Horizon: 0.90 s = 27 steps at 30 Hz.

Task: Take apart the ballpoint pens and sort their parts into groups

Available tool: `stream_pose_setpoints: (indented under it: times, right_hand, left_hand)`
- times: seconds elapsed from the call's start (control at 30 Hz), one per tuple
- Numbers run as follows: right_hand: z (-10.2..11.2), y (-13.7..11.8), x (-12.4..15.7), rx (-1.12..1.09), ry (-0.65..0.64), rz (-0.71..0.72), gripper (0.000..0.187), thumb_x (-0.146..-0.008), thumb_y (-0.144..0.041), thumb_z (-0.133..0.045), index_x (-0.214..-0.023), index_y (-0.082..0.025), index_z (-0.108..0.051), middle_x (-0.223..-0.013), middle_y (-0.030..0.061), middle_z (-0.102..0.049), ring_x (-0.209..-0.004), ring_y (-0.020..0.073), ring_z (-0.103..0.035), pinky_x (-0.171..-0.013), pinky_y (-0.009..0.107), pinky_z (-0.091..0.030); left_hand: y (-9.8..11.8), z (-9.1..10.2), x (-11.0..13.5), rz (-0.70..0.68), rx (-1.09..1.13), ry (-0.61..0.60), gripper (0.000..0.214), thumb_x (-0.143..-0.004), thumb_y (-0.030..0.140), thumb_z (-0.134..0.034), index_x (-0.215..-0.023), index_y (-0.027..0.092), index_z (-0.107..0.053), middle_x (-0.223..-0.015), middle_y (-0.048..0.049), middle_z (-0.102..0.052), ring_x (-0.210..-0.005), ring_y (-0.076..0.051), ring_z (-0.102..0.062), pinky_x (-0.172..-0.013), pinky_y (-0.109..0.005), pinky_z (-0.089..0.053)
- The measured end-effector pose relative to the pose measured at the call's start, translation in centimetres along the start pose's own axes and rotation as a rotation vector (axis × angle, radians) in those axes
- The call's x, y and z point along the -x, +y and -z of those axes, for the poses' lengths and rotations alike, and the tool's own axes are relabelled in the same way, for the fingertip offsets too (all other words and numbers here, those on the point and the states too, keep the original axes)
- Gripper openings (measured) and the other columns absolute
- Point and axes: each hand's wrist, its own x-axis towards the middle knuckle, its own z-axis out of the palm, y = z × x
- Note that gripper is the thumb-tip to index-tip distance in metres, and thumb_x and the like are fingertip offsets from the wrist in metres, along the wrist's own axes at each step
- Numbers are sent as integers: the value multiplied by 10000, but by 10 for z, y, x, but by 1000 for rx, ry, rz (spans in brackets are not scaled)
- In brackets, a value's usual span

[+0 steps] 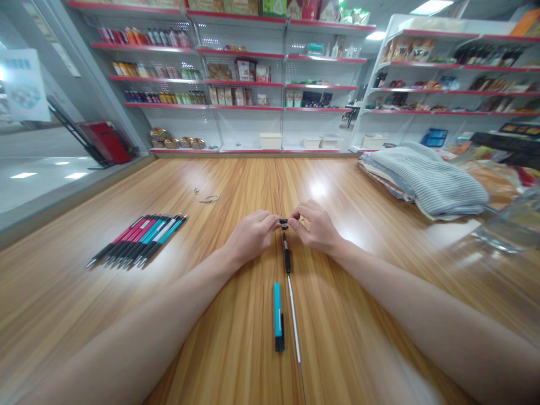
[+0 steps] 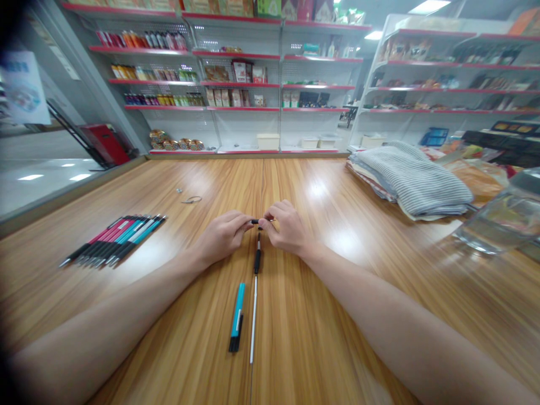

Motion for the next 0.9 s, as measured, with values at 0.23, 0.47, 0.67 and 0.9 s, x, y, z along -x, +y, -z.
stream_pose_setpoints:
  times: [0.23,0.47,0.67,0.9]
  right_hand:
    - [-2,0,1,10,21,11,124,-877,-231,-537,-774,-179,-582,-804,70,-561,-814,210,-495,-751,356,-405]
    - [-2,0,0,46,42,-15,272,-935,-259,-456,-710,-183,-588,-817,74,-529,-845,211,-477,-809,380,-408]
    - [-3,2,0,59,79,4,131,-881,-224,-537,-779,-181,-606,-894,90,-527,-909,239,-459,-818,408,-424]
    - [0,-1,1,71,104,11,40,-831,-185,-598,-858,-181,-626,-972,98,-502,-970,249,-456,-857,416,-424]
  left_hand:
    - [0,-1,0,3,-11,2,196,-947,230,-415,-931,166,-600,-789,-57,-605,-778,-170,-555,-728,-299,-441]
    - [0,0,0,14,-5,-2,195,-945,229,-423,-928,166,-607,-803,-60,-613,-779,-167,-563,-732,-296,-446]
    - [-1,-1,0,22,-2,1,205,-947,234,-424,-931,164,-616,-814,-66,-622,-793,-171,-569,-741,-298,-449]
    - [-1,-1,0,32,-14,1,211,-947,243,-426,-925,162,-619,-808,-61,-626,-785,-170,-567,-735,-293,-447]
